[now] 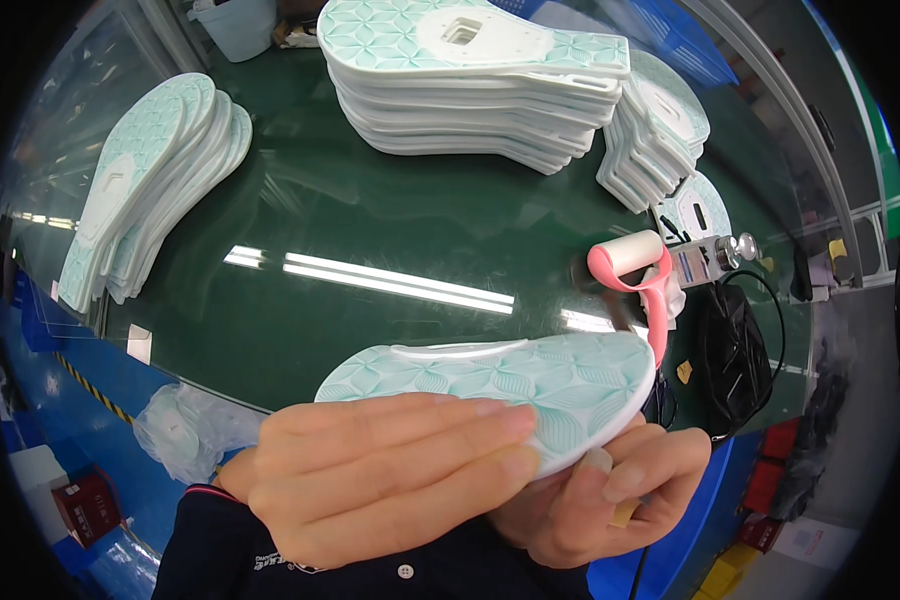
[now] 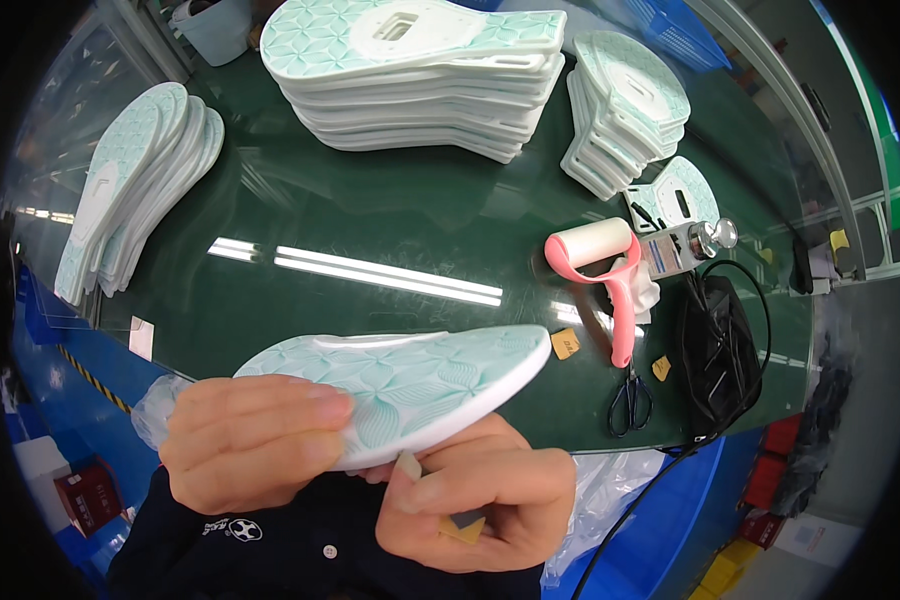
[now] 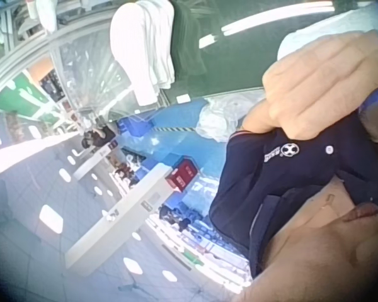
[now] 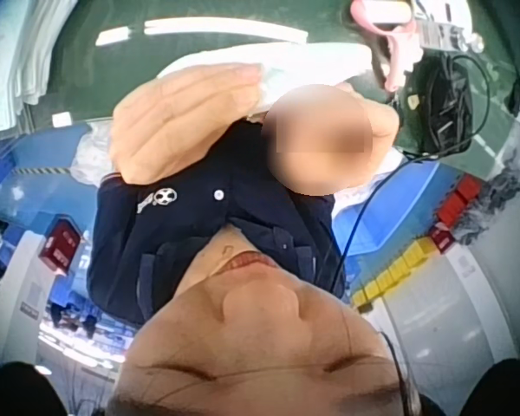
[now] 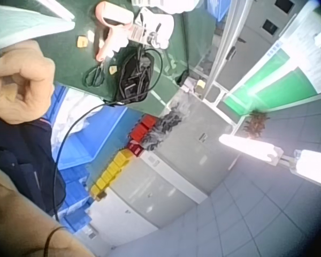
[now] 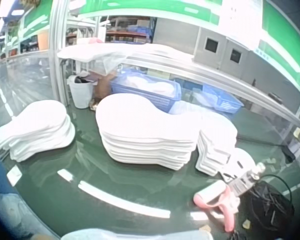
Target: The person uses a small abrasive block to smooth the edges and surfaces of white plastic shoe insoles. They handle the insoles one at a time, turning them over to treat both sides, and place the finished items into a blue bin.
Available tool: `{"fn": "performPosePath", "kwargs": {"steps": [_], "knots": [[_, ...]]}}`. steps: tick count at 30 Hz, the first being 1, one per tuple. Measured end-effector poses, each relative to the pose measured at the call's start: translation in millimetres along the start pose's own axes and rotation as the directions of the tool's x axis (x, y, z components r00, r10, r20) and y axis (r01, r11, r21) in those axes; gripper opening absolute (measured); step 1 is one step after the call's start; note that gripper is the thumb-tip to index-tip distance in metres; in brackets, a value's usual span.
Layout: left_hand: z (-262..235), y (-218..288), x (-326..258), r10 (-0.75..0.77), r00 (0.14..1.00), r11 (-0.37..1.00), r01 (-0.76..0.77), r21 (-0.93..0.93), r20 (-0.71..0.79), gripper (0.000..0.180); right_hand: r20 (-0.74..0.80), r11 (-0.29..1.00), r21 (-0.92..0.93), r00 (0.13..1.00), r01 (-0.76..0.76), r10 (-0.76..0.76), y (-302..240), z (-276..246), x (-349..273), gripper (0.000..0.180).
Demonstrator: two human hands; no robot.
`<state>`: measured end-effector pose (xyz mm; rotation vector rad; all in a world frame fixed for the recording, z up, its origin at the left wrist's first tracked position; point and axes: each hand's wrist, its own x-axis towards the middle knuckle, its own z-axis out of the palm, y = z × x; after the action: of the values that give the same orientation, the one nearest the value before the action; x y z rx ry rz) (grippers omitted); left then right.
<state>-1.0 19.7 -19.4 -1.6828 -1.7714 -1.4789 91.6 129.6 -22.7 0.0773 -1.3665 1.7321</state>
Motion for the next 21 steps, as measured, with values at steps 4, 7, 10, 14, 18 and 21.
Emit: {"fn": "performPosePath", "kwargs": {"steps": [4, 7, 10, 14, 18, 21], "knots": [[0.9, 0.6, 2.4, 0.004, 1.0, 1.0, -0.003, -0.026, 0.021, 0.018, 0.058, 0.999, -0.03, 0.997, -0.045, 0.046, -7.3, -3.3, -5.1, 0.027], [-0.9, -1.3, -1.8, -0.002, 1.0, 1.0, 0.002, -0.005, 0.007, 0.019, -0.068, 0.996, 0.075, 0.997, -0.041, 0.046, 0.6, 3.4, -2.6, 0.028], [0.9, -1.7, -1.4, -0.006, 1.0, 1.0, 0.006, -0.012, -0.001, 0.019, -0.044, 0.995, 0.096, 0.999, 0.004, 0.0, 2.8, 3.4, -4.1, 0.026], [1.1, -1.0, -0.2, -0.011, 1.0, 1.0, 0.011, -0.026, 0.002, 0.02, -0.011, 0.999, 0.01, 0.999, -0.035, 0.035, -3.9, -0.5, -6.8, 0.025], [-0.8, 2.0, 0.9, -0.037, 0.999, 0.999, 0.037, -0.01, 0.015, 0.019, 0.061, 0.99, -0.137, 0.997, 0.046, -0.038, 2.8, 4.7, 0.1, 0.017], [0.6, 2.0, 0.5, -0.034, 0.999, 0.999, 0.034, 0.005, -0.002, 0.02, 0.084, 0.995, -0.097, 0.996, 0.039, -0.031, 1.6, -0.2, 1.9, 0.021]]}}
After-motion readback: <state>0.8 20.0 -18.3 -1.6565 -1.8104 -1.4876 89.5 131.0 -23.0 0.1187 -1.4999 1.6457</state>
